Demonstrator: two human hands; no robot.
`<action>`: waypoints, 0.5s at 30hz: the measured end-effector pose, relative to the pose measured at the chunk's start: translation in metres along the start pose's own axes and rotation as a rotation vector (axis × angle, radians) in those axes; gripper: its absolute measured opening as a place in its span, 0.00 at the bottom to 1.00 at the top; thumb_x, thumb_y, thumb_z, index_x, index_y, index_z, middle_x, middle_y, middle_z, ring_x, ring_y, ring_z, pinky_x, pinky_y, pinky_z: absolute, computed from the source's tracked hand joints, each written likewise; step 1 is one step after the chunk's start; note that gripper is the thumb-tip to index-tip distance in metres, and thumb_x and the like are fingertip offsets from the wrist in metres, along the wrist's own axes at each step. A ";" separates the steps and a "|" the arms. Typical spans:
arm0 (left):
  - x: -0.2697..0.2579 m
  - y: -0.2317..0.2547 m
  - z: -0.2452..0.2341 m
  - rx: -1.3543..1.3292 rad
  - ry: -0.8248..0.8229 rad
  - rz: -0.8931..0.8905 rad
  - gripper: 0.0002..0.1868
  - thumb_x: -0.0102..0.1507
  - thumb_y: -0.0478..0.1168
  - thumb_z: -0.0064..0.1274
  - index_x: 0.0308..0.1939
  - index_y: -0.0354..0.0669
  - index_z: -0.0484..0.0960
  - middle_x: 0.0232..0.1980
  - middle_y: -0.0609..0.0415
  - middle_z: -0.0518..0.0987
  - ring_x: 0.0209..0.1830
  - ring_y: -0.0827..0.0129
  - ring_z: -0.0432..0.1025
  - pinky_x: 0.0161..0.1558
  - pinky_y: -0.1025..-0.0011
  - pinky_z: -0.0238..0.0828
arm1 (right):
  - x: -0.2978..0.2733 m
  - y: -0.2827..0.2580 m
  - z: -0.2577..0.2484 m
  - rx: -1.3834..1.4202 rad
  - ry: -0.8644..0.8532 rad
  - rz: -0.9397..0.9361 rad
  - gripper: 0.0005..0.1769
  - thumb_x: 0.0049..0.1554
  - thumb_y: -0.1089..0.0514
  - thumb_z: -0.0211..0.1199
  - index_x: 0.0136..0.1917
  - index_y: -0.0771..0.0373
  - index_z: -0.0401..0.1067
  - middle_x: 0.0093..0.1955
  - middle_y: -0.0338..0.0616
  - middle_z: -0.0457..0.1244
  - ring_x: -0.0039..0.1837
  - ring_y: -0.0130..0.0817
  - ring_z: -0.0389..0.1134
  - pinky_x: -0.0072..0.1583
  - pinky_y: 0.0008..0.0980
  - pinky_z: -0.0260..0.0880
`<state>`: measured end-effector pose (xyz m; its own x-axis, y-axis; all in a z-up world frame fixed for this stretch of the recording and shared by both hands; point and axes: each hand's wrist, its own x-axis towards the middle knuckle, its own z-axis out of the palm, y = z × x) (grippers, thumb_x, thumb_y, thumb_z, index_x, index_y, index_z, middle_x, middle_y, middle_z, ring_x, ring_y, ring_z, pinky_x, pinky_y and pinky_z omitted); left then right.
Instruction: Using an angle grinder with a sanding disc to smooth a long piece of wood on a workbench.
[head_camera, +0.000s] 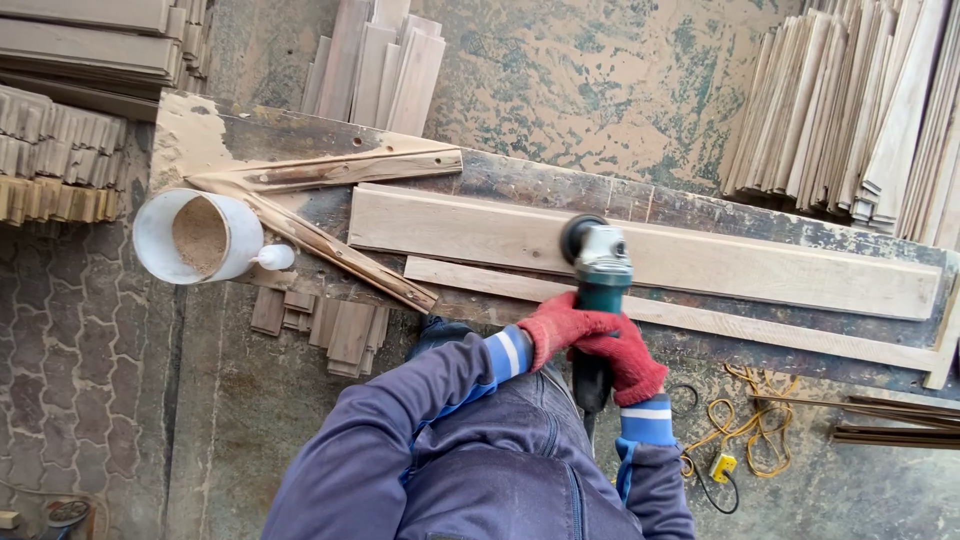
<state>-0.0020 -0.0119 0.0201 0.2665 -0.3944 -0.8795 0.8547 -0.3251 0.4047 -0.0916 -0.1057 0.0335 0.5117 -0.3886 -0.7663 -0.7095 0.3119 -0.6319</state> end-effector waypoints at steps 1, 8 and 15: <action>-0.012 0.006 0.003 0.224 -0.059 0.024 0.48 0.45 0.52 0.70 0.68 0.44 0.73 0.63 0.39 0.77 0.66 0.48 0.71 0.67 0.56 0.70 | -0.007 -0.005 -0.005 0.039 0.055 0.039 0.29 0.39 0.56 0.79 0.55 0.58 0.78 0.42 0.54 0.69 0.46 0.45 0.72 0.50 0.47 0.72; 0.095 0.001 -0.108 0.584 0.546 0.977 0.17 0.63 0.42 0.53 0.55 0.49 0.85 0.57 0.48 0.82 0.62 0.53 0.74 0.68 0.57 0.67 | 0.023 0.021 -0.090 0.422 0.011 -0.044 0.18 0.45 0.66 0.68 0.50 0.66 0.70 0.39 0.66 0.68 0.39 0.57 0.73 0.45 0.51 0.75; 0.110 0.039 -0.136 1.024 0.864 1.195 0.18 0.59 0.35 0.58 0.53 0.51 0.83 0.68 0.45 0.72 0.74 0.44 0.60 0.74 0.40 0.42 | 0.023 0.019 -0.082 0.437 0.016 -0.059 0.19 0.42 0.66 0.69 0.49 0.66 0.72 0.39 0.65 0.68 0.39 0.56 0.74 0.43 0.50 0.76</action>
<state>0.1214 0.0483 -0.0947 0.8902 -0.3850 0.2434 -0.4543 -0.7108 0.5370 -0.1325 -0.1797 0.0132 0.5352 -0.4288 -0.7278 -0.4064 0.6246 -0.6669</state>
